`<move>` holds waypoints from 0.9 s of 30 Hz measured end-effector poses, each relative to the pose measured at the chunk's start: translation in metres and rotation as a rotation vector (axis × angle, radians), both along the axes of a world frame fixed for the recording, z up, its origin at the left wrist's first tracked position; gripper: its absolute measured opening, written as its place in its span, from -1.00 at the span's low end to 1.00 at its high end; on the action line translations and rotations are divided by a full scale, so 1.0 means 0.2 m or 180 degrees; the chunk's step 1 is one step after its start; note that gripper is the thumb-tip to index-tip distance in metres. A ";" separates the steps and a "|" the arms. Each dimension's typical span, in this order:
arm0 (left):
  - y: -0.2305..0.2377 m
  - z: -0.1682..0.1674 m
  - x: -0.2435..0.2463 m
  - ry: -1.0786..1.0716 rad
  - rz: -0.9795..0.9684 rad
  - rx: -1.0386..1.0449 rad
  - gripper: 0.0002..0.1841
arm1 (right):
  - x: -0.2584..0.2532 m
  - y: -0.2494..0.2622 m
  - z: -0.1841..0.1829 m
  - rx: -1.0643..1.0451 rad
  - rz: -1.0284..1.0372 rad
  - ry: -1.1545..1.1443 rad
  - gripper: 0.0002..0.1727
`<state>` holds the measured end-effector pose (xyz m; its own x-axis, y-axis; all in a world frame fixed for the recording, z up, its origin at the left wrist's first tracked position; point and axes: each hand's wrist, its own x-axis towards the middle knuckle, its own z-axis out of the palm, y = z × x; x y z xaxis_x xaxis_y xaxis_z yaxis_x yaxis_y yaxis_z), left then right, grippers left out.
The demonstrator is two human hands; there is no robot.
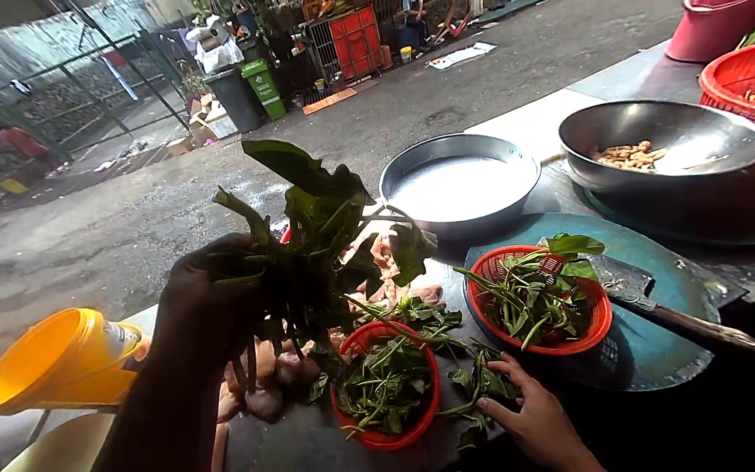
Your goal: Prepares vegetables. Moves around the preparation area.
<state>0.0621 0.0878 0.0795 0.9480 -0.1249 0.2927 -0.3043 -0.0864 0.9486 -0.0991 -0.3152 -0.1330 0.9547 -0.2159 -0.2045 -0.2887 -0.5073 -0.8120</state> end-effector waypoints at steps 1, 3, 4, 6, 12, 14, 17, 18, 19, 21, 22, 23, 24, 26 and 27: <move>-0.01 0.02 0.03 -0.0053 -0.0092 -0.0062 -0.61 | 0.00 -0.01 0.01 0.0020 -0.0032 -0.0008 -0.21; -0.06 0.07 0.08 -0.0141 -0.0250 -0.0116 -0.62 | -0.01 -0.04 0.02 0.0013 -0.0112 -0.0060 -0.24; -0.09 0.08 0.10 -0.0192 -0.0304 -0.0130 -0.65 | -0.02 -0.05 0.03 0.0009 -0.0146 -0.0065 -0.25; -0.17 0.10 0.17 -0.0241 -0.0570 -0.0265 -0.65 | -0.03 -0.07 0.06 0.0103 -0.0258 -0.0128 -0.30; -0.72 0.05 0.39 -0.0832 -0.1647 -0.0837 -0.67 | -0.10 -0.16 0.11 0.0388 -0.0712 -0.0587 -0.53; -1.06 0.26 0.18 -0.0287 -0.1054 -0.0738 -0.72 | -0.11 -0.18 0.10 0.0529 -0.0873 -0.0850 -0.65; -1.37 0.24 0.11 -0.0031 -0.1070 -0.0577 -0.69 | -0.13 -0.24 0.09 0.0640 -0.1033 -0.1172 -0.77; -1.44 0.17 0.14 0.0001 -0.1229 -0.0381 -0.68 | -0.14 -0.27 0.09 0.0628 -0.1096 -0.1258 -0.79; -1.51 0.08 0.17 0.0033 -0.1322 -0.0022 -0.66 | -0.15 -0.30 0.08 0.0624 -0.1172 -0.1373 -0.80; -1.68 -0.11 0.23 0.0020 -0.1435 0.0987 -0.72 | -0.15 -0.37 0.07 0.0630 -0.1369 -0.1552 -0.78; -1.78 -0.23 0.25 -0.0107 -0.1497 0.1618 -0.76 | -0.14 -0.40 0.08 0.0582 -0.1466 -0.1662 -0.80; -1.87 -0.36 0.27 -0.0172 -0.1630 0.2273 -0.78 | -0.14 -0.44 0.08 0.0514 -0.1532 -0.1797 -0.82; -1.96 -0.49 0.26 -0.0176 -0.1800 0.2994 -0.73 | -0.13 -0.48 0.08 0.0418 -0.1590 -0.1947 -0.83; -2.08 -0.73 0.20 -0.0218 -0.2107 0.4173 -0.48 | -0.11 -0.56 0.09 0.0152 -0.1728 -0.2199 -0.84; -2.12 -0.79 0.16 -0.0317 -0.2135 0.4573 -0.35 | -0.09 -0.59 0.10 -0.0013 -0.1780 -0.2277 -0.85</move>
